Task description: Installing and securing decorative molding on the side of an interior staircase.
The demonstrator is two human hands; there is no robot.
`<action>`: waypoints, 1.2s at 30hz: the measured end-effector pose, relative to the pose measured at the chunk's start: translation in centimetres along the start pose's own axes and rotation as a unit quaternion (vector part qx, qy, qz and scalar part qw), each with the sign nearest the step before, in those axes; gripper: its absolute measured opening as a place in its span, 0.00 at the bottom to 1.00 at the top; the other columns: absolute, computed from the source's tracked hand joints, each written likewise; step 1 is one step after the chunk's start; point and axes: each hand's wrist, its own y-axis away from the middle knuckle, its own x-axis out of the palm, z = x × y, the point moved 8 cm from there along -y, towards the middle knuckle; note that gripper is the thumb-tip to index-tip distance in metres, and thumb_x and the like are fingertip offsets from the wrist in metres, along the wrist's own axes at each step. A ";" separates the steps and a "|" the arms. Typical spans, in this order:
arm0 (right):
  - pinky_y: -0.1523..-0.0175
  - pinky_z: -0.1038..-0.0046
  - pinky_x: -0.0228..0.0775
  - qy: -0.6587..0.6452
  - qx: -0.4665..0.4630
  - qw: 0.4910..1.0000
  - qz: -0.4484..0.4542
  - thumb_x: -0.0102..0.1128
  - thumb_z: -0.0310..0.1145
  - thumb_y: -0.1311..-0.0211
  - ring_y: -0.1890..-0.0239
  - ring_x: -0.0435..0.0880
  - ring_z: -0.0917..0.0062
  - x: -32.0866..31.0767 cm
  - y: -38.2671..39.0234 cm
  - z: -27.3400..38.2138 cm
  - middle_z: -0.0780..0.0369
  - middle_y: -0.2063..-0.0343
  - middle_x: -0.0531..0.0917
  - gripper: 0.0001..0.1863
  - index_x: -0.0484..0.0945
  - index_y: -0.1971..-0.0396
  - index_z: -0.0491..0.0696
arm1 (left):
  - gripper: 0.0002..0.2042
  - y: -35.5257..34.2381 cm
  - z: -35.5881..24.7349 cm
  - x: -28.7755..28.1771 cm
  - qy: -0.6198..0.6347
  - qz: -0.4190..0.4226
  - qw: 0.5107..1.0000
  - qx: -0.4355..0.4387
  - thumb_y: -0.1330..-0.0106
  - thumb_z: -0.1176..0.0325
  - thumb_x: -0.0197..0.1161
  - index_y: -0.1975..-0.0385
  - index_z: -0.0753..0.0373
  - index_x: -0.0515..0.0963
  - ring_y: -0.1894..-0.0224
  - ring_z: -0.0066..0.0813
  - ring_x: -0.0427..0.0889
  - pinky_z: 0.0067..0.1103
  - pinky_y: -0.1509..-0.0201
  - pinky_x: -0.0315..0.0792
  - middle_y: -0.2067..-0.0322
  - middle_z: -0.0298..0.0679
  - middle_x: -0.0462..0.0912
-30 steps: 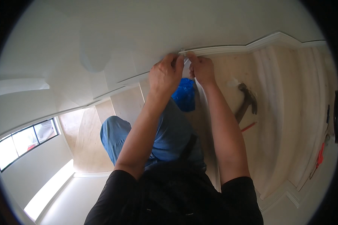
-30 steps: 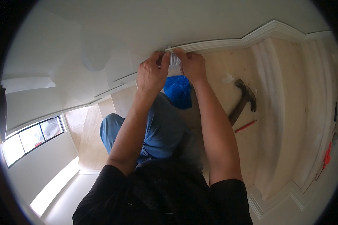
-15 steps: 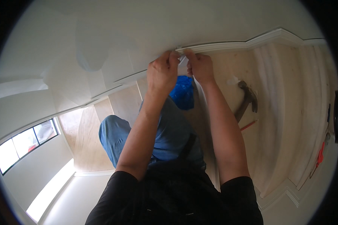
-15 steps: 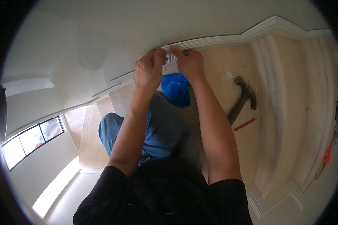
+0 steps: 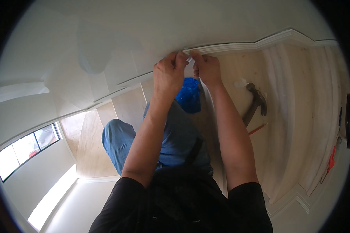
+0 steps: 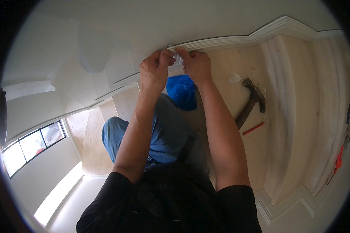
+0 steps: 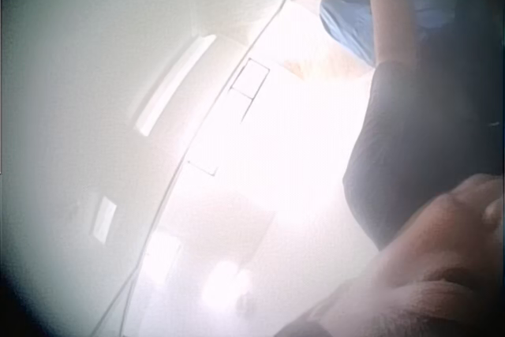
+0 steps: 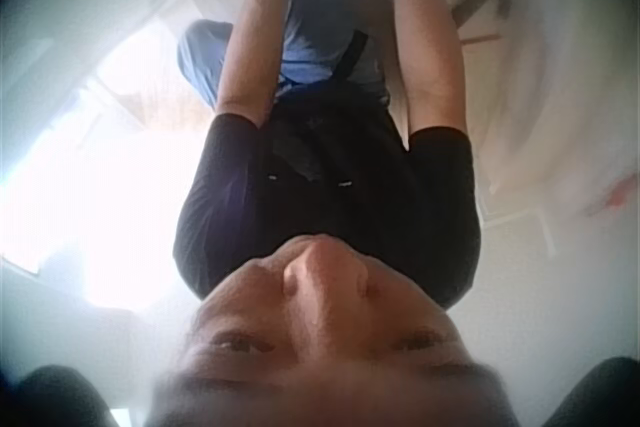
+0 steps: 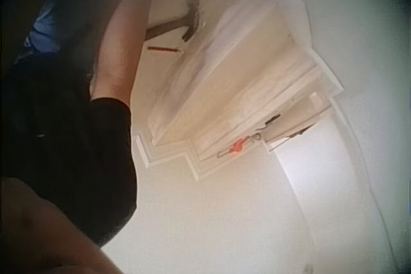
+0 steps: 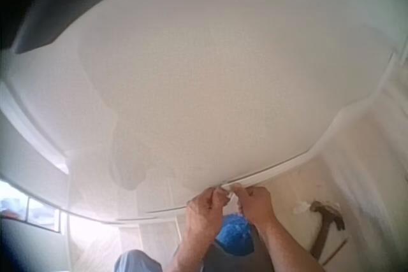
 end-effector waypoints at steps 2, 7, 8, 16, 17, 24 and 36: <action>0.79 0.73 0.72 -0.005 0.001 1.000 -0.002 0.71 0.55 0.32 0.86 0.78 0.78 -0.1 0.0 -0.1 0.62 0.87 0.78 0.32 0.79 0.85 0.42 | 0.19 0.1 0.0 0.0 0.005 -0.001 1.000 0.007 0.23 0.56 0.58 0.62 0.67 0.88 0.63 0.35 0.93 0.28 0.54 0.82 0.70 0.46 0.92; 0.78 0.73 0.73 0.004 0.008 1.000 -0.005 0.72 0.56 0.33 0.86 0.78 0.78 -0.1 0.0 0.1 0.62 0.87 0.78 0.32 0.79 0.84 0.42 | 0.18 0.1 -0.4 -0.1 -0.023 -0.001 1.000 -0.002 0.23 0.58 0.56 0.61 0.65 0.88 0.62 0.36 0.93 0.28 0.53 0.82 0.69 0.46 0.92; 0.78 0.73 0.73 0.009 0.011 1.000 -0.004 0.72 0.56 0.33 0.86 0.78 0.78 -0.1 -0.1 0.0 0.62 0.87 0.78 0.32 0.79 0.84 0.42 | 0.18 0.1 -0.3 0.0 -0.023 0.000 1.000 -0.002 0.23 0.58 0.56 0.61 0.65 0.88 0.62 0.36 0.93 0.28 0.53 0.82 0.69 0.46 0.92; 0.75 0.71 0.76 0.017 0.016 1.000 0.002 0.72 0.61 0.37 0.84 0.81 0.77 -0.1 -0.2 -0.2 0.61 0.87 0.80 0.35 0.81 0.83 0.40 | 0.16 0.8 1.7 -0.5 -0.028 -0.038 0.999 0.021 0.25 0.58 0.60 0.67 0.63 0.86 0.65 0.52 0.90 0.38 0.57 0.81 0.70 0.49 0.89; 0.72 0.70 0.78 0.028 0.022 0.999 0.010 0.72 0.66 0.39 0.83 0.83 0.75 -0.1 -0.2 -0.3 0.60 0.87 0.81 0.38 0.84 0.82 0.39 | 0.16 0.6 1.9 -0.5 -0.029 -0.038 0.999 0.021 0.25 0.58 0.60 0.67 0.63 0.86 0.65 0.52 0.90 0.38 0.57 0.81 0.70 0.49 0.89; 0.79 0.72 0.73 0.022 0.005 1.000 -0.002 0.73 0.58 0.35 0.86 0.78 0.77 0.0 -0.5 -0.4 0.62 0.87 0.78 0.34 0.78 0.84 0.41 | 0.16 0.0 0.7 -0.6 -0.141 -0.036 0.987 0.067 0.25 0.56 0.65 0.67 0.63 0.87 0.67 0.45 0.91 0.34 0.60 0.82 0.73 0.45 0.90; 0.74 0.69 0.77 0.013 0.013 1.000 0.007 0.71 0.67 0.39 0.84 0.82 0.76 -0.1 -0.3 -0.5 0.62 0.87 0.80 0.39 0.82 0.82 0.40 | 0.21 0.1 2.9 0.7 0.037 -0.002 0.999 -0.032 0.20 0.53 0.61 0.63 0.69 0.88 0.68 0.27 0.90 0.25 0.58 0.81 0.73 0.42 0.91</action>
